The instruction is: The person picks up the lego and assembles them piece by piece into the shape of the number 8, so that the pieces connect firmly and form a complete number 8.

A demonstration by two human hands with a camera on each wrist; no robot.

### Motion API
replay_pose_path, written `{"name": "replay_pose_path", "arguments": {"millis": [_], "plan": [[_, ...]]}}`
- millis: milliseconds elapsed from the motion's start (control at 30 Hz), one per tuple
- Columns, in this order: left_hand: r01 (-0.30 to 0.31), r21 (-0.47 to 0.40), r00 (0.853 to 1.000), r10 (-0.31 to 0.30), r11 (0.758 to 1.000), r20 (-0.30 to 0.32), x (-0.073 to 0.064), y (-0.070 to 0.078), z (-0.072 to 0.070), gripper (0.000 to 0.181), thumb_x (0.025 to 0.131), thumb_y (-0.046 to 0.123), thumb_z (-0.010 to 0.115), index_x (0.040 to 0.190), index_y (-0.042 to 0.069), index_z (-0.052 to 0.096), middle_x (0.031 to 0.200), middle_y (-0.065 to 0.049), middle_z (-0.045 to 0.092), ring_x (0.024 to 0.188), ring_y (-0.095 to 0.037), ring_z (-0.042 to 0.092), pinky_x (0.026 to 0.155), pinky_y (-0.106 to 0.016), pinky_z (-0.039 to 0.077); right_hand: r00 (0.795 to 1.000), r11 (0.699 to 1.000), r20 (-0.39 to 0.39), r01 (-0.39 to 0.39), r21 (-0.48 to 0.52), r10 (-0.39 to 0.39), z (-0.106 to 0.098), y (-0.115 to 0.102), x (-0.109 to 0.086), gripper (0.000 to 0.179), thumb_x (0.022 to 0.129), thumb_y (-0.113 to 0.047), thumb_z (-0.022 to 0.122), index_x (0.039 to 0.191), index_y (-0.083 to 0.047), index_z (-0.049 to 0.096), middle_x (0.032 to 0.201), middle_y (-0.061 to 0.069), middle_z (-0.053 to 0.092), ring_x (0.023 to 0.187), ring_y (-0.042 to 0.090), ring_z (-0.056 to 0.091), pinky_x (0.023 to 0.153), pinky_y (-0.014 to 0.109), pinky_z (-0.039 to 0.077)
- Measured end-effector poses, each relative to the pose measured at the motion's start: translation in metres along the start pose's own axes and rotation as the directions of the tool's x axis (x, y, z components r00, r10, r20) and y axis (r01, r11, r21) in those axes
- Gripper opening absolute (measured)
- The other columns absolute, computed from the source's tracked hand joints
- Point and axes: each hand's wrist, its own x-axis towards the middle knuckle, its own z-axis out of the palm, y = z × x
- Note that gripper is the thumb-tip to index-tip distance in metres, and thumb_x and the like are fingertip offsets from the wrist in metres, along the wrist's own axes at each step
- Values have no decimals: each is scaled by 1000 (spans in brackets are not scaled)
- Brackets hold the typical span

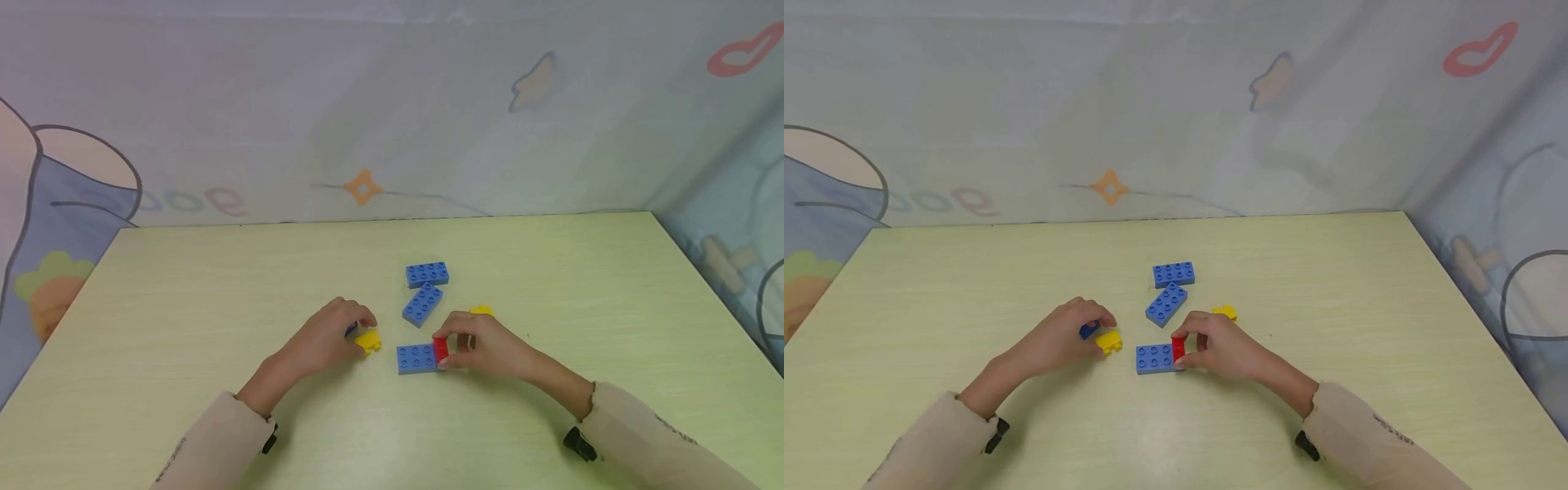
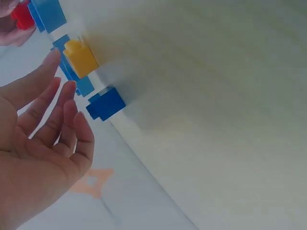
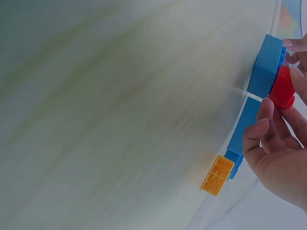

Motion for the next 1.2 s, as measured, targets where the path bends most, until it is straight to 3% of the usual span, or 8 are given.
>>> {"name": "replay_pose_path", "arguments": {"millis": [200, 500, 900, 1067, 1200], "plan": [[-76, 28, 997, 75, 997, 32, 3, -2, 0, 35, 73, -15, 64, 102, 5, 67, 100, -8, 62, 92, -24, 50, 81, -34, 45, 1000, 1000, -1, 8, 8, -8, 0, 0, 1, 29, 75, -13, 75, 101, -3, 66, 86, -5, 58, 68, 10, 50, 58, 23, 44], [27, 24, 999, -28, 999, 41, 5, 2, 6, 32, 66, -6, 77, 93, 9, 68, 96, -3, 58, 93, -21, 45, 81, -32, 44, 1000, 1000, -1, 23, 13, -23, 0, 1, 0, 29, 76, -14, 74, 101, -1, 66, 87, -2, 59, 67, 9, 50, 58, 23, 44], [20, 57, 998, -23, 998, 56, 5, 5, 6, 31, 67, 4, 80, 95, 9, 69, 98, -3, 61, 91, -20, 44, 77, -36, 38, 999, 999, 2, 35, 15, -35, 0, 2, 0, 29, 76, -14, 74, 100, -1, 66, 86, -2, 59, 67, 9, 49, 58, 23, 44], [39, 17, 998, -40, 999, 46, 5, 10, 5, 29, 71, 7, 78, 97, 8, 66, 97, -2, 60, 91, -19, 45, 79, -33, 41, 999, 999, 1, 33, 6, -33, 0, 2, 1, 29, 75, -13, 75, 100, -3, 67, 85, -4, 58, 67, 9, 50, 58, 23, 44], [82, -68, 996, -80, 994, 43, 5, 17, 3, 28, 74, 9, 76, 99, 8, 63, 95, -1, 60, 91, -20, 49, 79, -30, 44, 1000, 1000, 8, 2, 6, -2, -1, 0, 1, 30, 75, -13, 75, 101, -4, 67, 85, -5, 57, 67, 10, 50, 59, 23, 44]]}}
